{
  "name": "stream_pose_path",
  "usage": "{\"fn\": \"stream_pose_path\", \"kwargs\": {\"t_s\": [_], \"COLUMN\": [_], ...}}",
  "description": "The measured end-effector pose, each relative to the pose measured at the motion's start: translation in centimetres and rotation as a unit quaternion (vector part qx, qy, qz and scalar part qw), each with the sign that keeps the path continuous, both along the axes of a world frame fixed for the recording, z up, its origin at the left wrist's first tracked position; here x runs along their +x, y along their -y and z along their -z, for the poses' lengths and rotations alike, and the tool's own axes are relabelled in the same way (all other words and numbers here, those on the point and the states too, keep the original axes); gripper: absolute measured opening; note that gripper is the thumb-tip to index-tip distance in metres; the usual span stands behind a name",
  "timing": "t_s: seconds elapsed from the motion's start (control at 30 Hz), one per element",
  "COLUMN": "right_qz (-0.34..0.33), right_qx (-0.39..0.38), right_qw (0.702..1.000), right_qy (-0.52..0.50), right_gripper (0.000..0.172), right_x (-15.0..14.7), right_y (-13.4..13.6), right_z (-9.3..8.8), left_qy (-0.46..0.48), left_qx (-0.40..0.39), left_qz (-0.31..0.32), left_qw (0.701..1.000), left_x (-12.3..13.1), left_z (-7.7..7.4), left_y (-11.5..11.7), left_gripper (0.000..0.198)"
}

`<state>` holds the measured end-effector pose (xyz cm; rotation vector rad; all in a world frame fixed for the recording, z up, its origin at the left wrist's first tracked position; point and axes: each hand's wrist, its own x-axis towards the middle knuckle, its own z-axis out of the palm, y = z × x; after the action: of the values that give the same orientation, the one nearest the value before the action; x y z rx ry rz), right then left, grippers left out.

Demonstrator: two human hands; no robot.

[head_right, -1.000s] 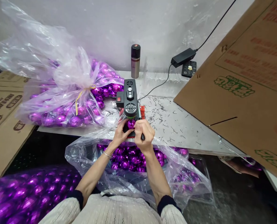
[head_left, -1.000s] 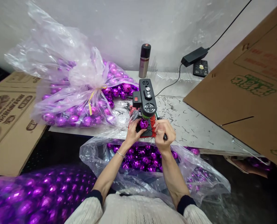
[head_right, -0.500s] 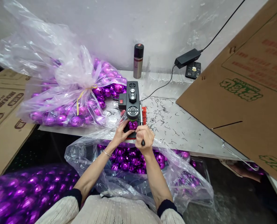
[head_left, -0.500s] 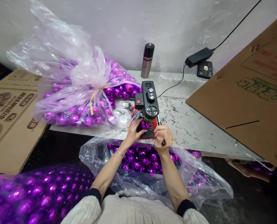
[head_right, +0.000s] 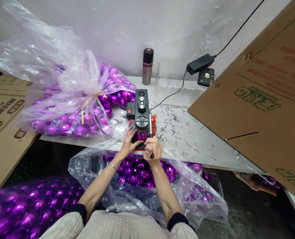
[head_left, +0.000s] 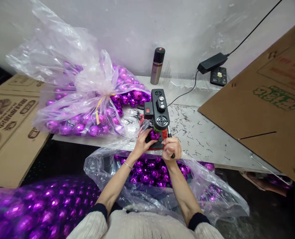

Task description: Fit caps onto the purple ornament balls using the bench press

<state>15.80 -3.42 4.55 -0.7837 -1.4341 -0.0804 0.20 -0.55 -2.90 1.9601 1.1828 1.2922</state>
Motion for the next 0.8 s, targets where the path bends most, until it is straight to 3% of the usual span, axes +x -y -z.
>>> {"fn": "stream_pose_path", "kwargs": {"t_s": [0.3,0.47,0.57,0.67,0.8], "right_qz": [-0.019,-0.009,-0.003,-0.012,-0.022], "right_qx": [-0.006,0.018,0.011,-0.032,-0.083], "right_qw": [1.000,1.000,1.000,0.999,0.995], "right_qy": [-0.021,0.023,0.011,-0.040,-0.052], "right_gripper": [0.035,0.036,0.037,0.037,0.041], "right_x": [-0.1,-0.2,-0.3,-0.3,-0.1], "right_y": [-0.2,-0.2,-0.1,0.0,-0.1], "right_z": [0.4,0.1,-1.6,-4.4,-7.5], "left_qy": [0.002,0.012,0.009,0.000,-0.048], "left_qx": [-0.018,-0.023,-0.023,-0.014,0.040], "left_qz": [-0.006,-0.004,-0.010,-0.026,-0.019], "left_qw": [1.000,1.000,1.000,1.000,0.998], "left_x": [0.1,0.1,0.3,0.5,-0.1], "left_z": [0.0,-0.1,-0.3,-0.4,-0.1], "left_y": [-0.3,-0.6,-1.0,-0.8,2.1], "left_gripper": [0.060,0.059,0.059,0.058,0.055]}}
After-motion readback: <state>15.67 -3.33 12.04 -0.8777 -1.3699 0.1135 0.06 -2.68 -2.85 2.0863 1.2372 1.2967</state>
